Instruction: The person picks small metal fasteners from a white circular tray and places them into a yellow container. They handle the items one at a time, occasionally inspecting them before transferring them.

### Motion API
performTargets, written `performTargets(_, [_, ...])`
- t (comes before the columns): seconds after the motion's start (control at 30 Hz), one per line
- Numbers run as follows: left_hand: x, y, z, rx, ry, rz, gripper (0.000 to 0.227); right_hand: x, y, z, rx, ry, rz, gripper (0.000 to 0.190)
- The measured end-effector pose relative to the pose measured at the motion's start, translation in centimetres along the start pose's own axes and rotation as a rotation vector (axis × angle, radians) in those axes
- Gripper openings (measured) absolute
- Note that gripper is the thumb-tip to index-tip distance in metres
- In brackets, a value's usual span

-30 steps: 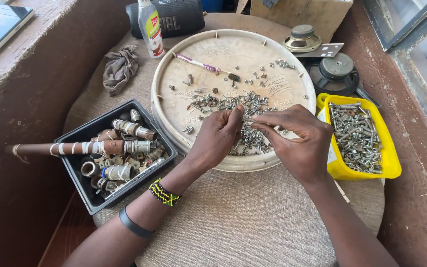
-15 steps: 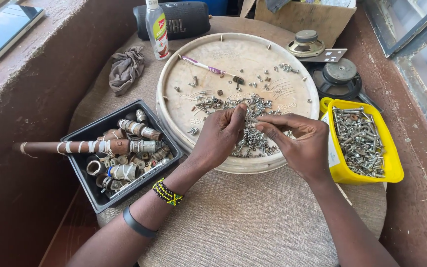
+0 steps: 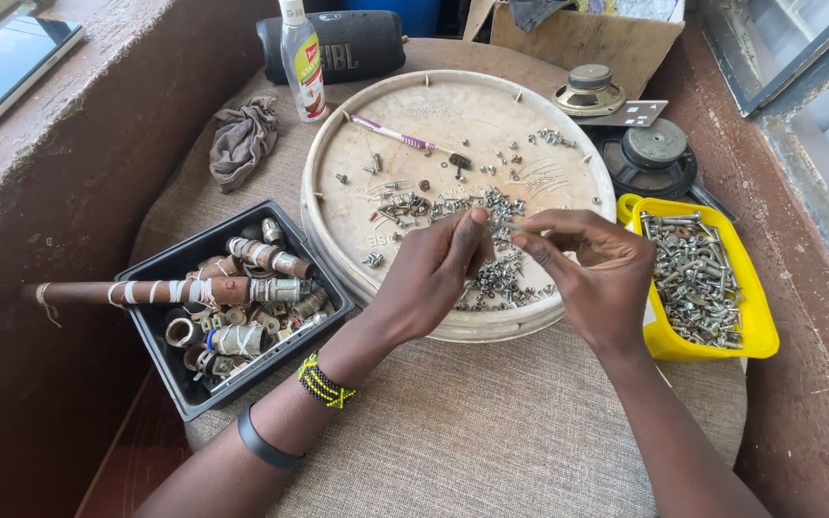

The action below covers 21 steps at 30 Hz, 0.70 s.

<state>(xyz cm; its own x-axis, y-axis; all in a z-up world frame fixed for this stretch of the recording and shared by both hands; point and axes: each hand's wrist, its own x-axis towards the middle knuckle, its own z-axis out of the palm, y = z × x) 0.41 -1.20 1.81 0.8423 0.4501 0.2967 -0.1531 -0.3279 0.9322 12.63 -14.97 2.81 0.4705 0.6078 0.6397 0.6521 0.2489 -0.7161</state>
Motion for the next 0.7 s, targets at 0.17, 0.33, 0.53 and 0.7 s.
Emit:
performTargets(0.17, [-0.3,0.0,0.1,0.284,0.057,0.328,0.032,0.1,0.4,0.1,0.050,0.092,0.056,0.015])
performTargets(0.33, [0.0,-0.9,-0.2,0.389,0.146,0.506,0.017,0.1,0.1,0.1,0.035,0.085,0.075,0.017])
performTargets(0.53, [0.4,-1.3,-0.1,0.332,0.109,0.463,0.018,0.1,0.2,-0.1,0.007,0.095,-0.043,0.018])
performTargets(0.7, [0.0,-0.5,-0.5,0.300,0.056,0.355,0.036,0.1,0.2,-0.2,0.017,0.092,-0.045,0.018])
